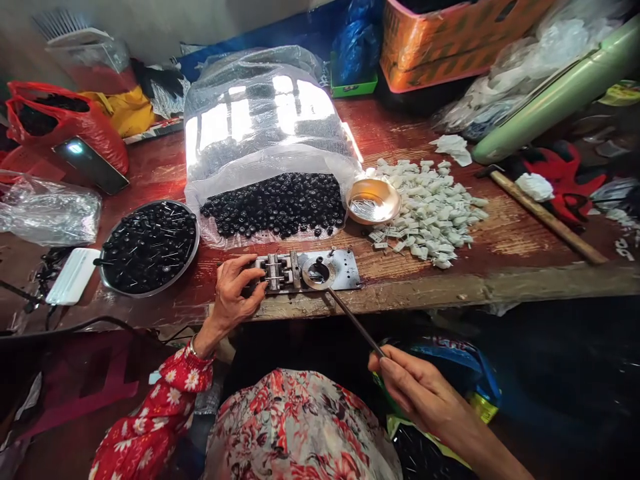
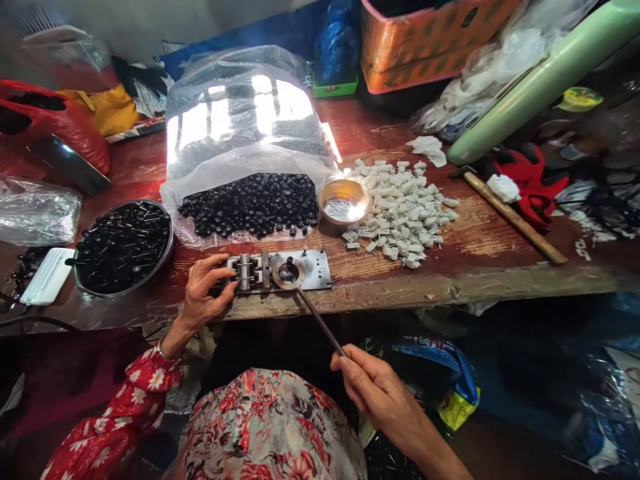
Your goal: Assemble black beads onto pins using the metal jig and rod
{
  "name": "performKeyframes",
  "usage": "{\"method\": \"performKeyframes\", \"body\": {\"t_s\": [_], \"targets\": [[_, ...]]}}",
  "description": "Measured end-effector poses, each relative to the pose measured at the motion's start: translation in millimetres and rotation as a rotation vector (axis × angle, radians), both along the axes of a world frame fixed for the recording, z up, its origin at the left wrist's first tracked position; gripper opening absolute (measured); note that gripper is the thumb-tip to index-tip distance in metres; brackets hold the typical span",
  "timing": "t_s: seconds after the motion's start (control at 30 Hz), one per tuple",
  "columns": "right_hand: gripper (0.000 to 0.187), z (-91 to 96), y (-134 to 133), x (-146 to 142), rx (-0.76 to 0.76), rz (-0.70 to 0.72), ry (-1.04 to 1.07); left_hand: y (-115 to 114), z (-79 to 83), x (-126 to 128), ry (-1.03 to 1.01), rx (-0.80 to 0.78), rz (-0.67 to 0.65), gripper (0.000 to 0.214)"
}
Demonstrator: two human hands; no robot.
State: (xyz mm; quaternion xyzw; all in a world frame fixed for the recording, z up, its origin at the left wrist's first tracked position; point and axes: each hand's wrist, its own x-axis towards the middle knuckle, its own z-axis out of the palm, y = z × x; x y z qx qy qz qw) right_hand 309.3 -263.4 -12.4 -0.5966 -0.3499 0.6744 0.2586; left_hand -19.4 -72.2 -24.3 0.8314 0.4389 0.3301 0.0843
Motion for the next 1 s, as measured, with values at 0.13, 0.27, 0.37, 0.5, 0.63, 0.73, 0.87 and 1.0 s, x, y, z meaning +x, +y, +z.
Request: {"method": "performKeyframes", "body": {"t_s": [0.13, 0.27, 0.37, 0.5, 0.63, 0.73, 0.87, 1.0], "targets": [[0.059, 1.2, 0, -5, 0.02, -0.021, -0.018, 1, 2.2, -5, -0.014, -0.022, -0.021, 0.019], [0.059, 2.2, -1, -5, 0.008, -0.008, -0.016, 3, 1.2, -16, 0.016, 0.031, -0.083, 0.032], [0.059, 6.9, -2, -10, -0.007, -0.027, -0.013, 5, -4.4, -21, 0.143, 0.029, -0.094, 0.063], [0.059, 11.9, -5, -22, -0.01, -0.08, -0.047, 5, -14.7, -17, 0.326, 0.058, -0.086, 0.073], [0.059, 8.0, -10, -37, 0.006, -0.09, -0.035, 3, -19.4, -12, 0.338, 0.099, -0.081, 0.076], [0.059, 5.5, -14, -53, -0.009, -0.153, -0.009, 3, -20.1, -11, 0.324, 0.102, -0.07, 0.075], [0.059, 7.5, -17, -70, 0.012, -0.242, -0.044, 2, -21.7, -11, 0.319, 0.114, -0.075, 0.076], [0.063, 6.6, -18, -79, 0.003, -0.259, -0.038, 3, -23.7, -11, 0.305, 0.131, -0.076, 0.076]]}}
